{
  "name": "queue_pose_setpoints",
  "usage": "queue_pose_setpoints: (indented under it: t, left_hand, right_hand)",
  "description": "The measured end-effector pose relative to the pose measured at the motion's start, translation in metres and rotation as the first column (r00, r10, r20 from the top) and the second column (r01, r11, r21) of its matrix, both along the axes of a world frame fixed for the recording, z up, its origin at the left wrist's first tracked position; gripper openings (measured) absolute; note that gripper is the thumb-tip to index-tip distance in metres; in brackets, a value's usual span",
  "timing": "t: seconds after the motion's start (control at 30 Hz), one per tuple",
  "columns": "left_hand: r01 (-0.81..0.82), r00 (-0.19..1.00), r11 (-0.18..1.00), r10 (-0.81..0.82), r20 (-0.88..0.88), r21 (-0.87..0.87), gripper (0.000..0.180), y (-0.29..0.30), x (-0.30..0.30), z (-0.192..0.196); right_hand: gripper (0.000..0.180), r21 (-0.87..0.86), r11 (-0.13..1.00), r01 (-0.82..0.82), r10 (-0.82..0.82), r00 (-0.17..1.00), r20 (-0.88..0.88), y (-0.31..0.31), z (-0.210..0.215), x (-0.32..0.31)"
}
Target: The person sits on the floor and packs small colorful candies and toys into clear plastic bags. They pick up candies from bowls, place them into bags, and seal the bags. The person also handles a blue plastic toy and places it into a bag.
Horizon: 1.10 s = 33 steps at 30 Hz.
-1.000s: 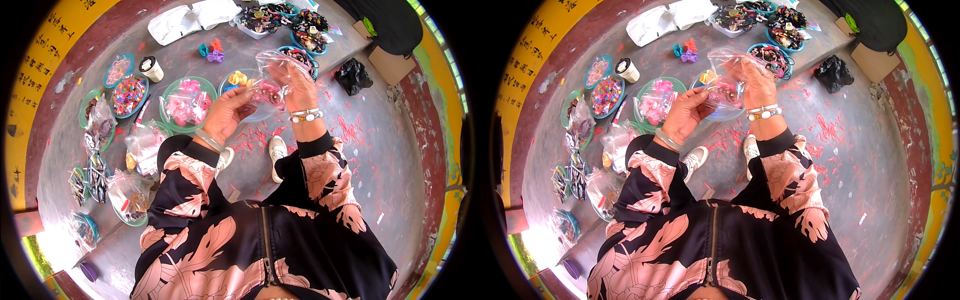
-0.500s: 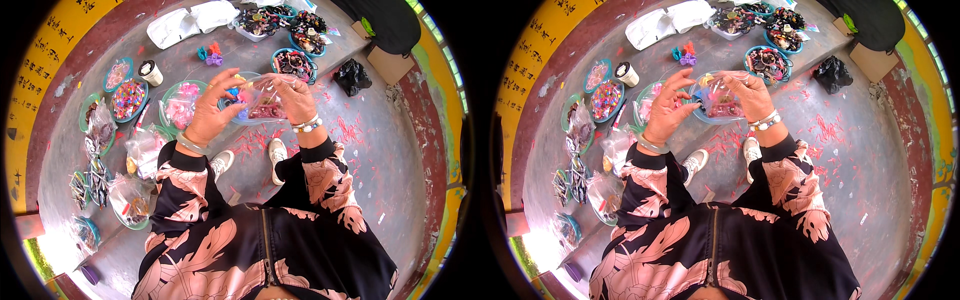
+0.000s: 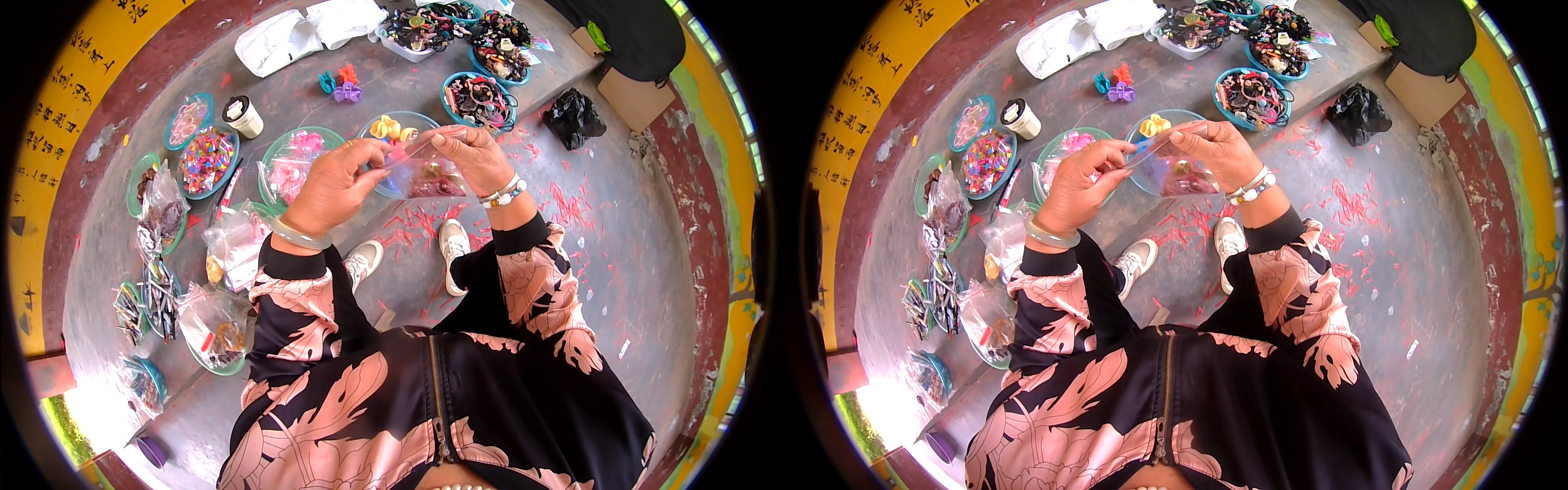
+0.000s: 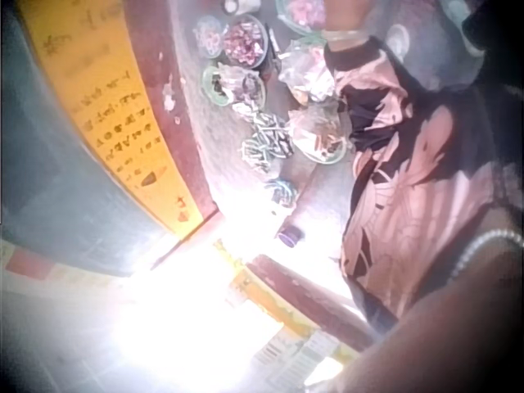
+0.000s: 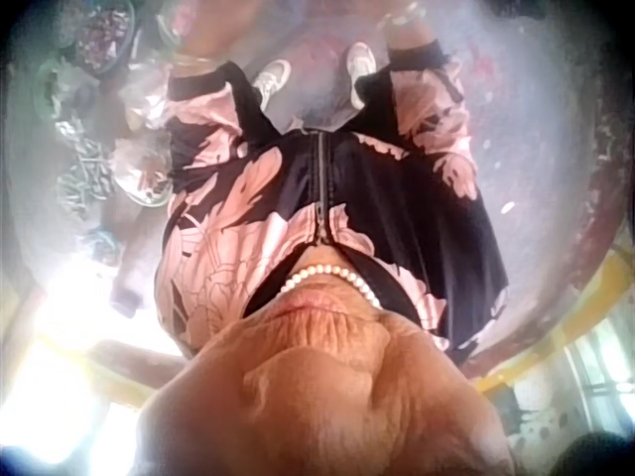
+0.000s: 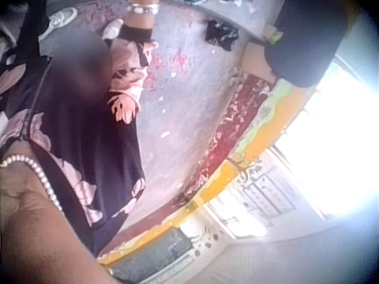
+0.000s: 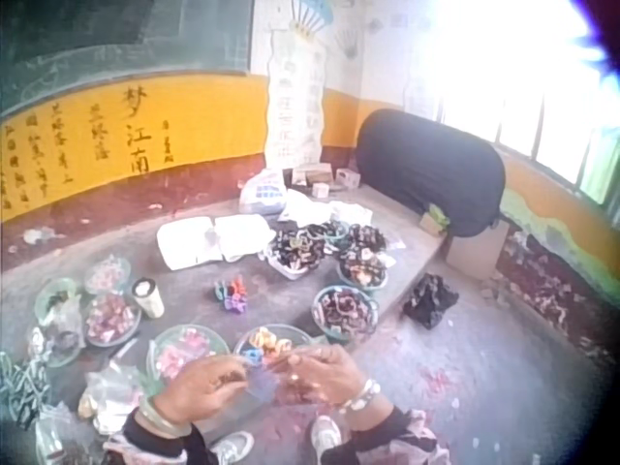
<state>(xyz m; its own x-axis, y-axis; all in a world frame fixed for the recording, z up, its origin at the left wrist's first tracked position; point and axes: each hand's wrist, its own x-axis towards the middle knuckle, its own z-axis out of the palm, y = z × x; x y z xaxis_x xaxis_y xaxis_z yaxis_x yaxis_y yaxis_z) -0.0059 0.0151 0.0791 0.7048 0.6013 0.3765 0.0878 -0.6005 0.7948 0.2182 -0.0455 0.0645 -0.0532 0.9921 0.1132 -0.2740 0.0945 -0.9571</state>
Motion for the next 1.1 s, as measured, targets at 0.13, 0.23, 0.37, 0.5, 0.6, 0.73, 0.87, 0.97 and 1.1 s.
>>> queue_pose_setpoints:
  t: [0.13,0.23,0.37,0.5,0.6,0.73,0.87,0.97,1.1]
  left_hand:
    - [-0.003,1.000,0.975,-0.001,-0.017,-0.221,0.014,-0.002,-0.005,0.004]
    - [0.109,0.979,0.906,-0.026,0.204,-0.408,0.015,0.000,-0.004,-0.001]
    - [0.109,0.947,0.827,0.081,0.310,-0.551,0.021,0.001,0.000,0.004]
    - [0.145,0.943,0.786,0.074,0.324,-0.601,0.032,0.006,0.003,-0.002]
    - [0.107,0.978,0.771,0.033,0.207,-0.627,0.032,0.008,0.004,-0.005]
    - [0.102,0.982,0.796,0.018,0.191,-0.597,0.020,0.003,0.010,-0.005]
    - [0.045,0.981,0.757,0.090,0.172,-0.652,0.015,-0.002,0.013,-0.004]
    - [0.021,0.971,0.741,0.146,0.191,-0.671,0.015,-0.003,0.015,-0.003]
    - [0.014,0.944,0.699,0.227,0.241,-0.715,0.015,-0.003,0.015,-0.002]
  right_hand:
    - [0.019,-0.025,0.997,0.068,-0.067,0.998,0.011,-0.003,0.004,-0.001]
    - [0.019,-0.054,0.995,0.086,-0.085,0.996,0.028,-0.003,0.004,-0.001]
    - [0.018,-0.046,0.995,0.087,-0.087,0.996,0.003,-0.004,0.004,-0.001]
    - [0.017,-0.027,0.996,0.088,-0.088,0.996,0.000,-0.002,0.001,-0.001]
    - [0.016,-0.015,0.997,0.077,-0.077,0.997,0.005,-0.002,0.001,-0.001]
    - [0.016,-0.020,0.997,0.070,-0.070,0.997,-0.025,-0.002,-0.001,0.000]
    - [0.019,-0.067,0.994,0.082,-0.090,0.988,-0.129,-0.002,0.004,-0.004]
    - [0.023,-0.064,0.993,0.099,-0.109,0.978,-0.180,-0.003,0.008,-0.004]
    - [0.027,-0.062,0.988,0.144,-0.149,0.987,-0.068,-0.002,0.004,-0.002]
